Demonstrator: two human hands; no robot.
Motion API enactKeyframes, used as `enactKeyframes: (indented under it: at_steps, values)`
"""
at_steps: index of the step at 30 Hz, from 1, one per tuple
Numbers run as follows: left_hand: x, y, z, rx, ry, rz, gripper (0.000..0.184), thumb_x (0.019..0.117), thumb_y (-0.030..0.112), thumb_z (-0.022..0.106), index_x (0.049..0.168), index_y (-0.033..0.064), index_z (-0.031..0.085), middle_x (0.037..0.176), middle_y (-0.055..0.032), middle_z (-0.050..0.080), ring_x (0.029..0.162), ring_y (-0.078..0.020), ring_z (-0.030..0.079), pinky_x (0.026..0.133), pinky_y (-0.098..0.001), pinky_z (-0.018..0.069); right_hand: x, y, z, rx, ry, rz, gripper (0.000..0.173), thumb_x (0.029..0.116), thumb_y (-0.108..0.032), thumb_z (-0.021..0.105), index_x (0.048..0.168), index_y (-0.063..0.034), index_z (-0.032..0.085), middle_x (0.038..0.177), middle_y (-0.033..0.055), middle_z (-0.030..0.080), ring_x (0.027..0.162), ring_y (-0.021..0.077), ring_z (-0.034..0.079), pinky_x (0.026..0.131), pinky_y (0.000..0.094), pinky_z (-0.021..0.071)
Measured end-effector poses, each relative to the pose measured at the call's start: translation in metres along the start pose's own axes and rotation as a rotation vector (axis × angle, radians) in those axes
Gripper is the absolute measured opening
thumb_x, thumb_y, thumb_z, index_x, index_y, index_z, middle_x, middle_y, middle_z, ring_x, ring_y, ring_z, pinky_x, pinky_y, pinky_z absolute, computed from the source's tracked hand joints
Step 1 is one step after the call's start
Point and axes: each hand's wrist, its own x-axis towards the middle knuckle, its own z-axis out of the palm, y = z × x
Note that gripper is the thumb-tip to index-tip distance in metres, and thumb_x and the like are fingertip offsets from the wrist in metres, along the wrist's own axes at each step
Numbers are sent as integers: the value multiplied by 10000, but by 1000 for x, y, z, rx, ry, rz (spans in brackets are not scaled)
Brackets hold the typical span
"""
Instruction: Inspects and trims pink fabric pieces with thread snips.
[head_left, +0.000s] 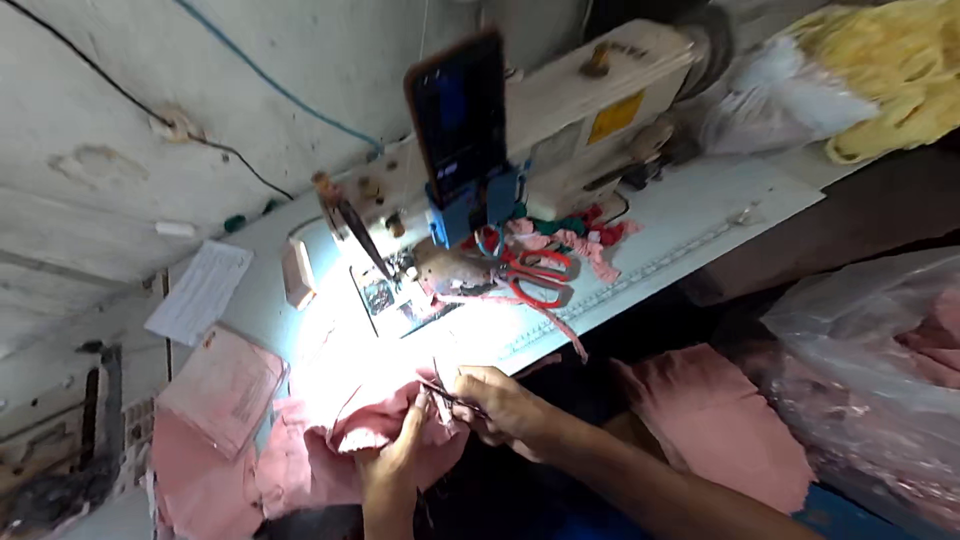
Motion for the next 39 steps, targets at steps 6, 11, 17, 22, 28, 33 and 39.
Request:
enactKeyframes:
  at_steps: [6, 11, 17, 22, 28, 33, 39]
  values:
    - [-9, 5, -1, 198, 16, 31, 348, 750, -34, 796, 1071, -4, 665, 912, -19, 757, 857, -101, 738, 816, -288, 632, 7, -1, 2, -818, 294, -492, 344, 914, -418, 699, 1079, -117, 727, 843, -2, 681, 733, 76, 621, 656, 284, 527]
    - [-10, 7, -4, 324, 59, 103, 463, 747, 10, 793, 1157, -54, 586, 966, 9, 732, 920, -45, 712, 853, -253, 611, 12, 3, 14, -1115, 400, -658, 254, 882, -314, 722, 963, -74, 710, 940, 80, 692, 729, 204, 679, 558, 405, 545]
    - [-7, 4, 6, 113, 153, 54, 391, 752, -72, 787, 1095, -11, 610, 905, -23, 747, 864, -104, 734, 820, -304, 629, 11, 13, 19, -1277, 475, -799, 282, 854, -359, 719, 908, -85, 681, 796, 54, 651, 581, 177, 632, 440, 342, 479]
    - [-13, -3, 10, 149, 109, 151, 283, 820, -97, 691, 1080, -8, 622, 900, 20, 746, 839, -68, 726, 802, -266, 623, 13, 15, 19, -1156, 546, -800, 285, 860, -336, 714, 911, -57, 686, 811, 73, 674, 601, 179, 646, 468, 346, 500]
    - [-9, 1, 11, 50, 115, 82, 307, 812, -70, 757, 1086, -5, 634, 913, -43, 757, 870, -124, 742, 833, -312, 630, 15, 19, 17, -1089, 492, -772, 272, 887, -334, 706, 928, -66, 683, 818, 63, 663, 664, 169, 653, 522, 334, 520]
    - [-7, 4, 8, 211, 79, 76, 254, 808, -35, 769, 1040, -23, 668, 891, -44, 753, 851, -116, 739, 819, -294, 629, 14, 18, 13, -1158, 484, -779, 284, 883, -346, 706, 934, -67, 692, 828, 63, 668, 649, 169, 655, 505, 332, 514]
    - [-1, 7, 8, 227, 26, 32, 230, 827, -20, 752, 1041, -8, 668, 885, -47, 748, 851, -116, 735, 825, -294, 625, 13, 17, 11, -899, 394, -640, 258, 955, -316, 656, 964, -60, 691, 837, 68, 666, 749, 154, 644, 648, 318, 532]
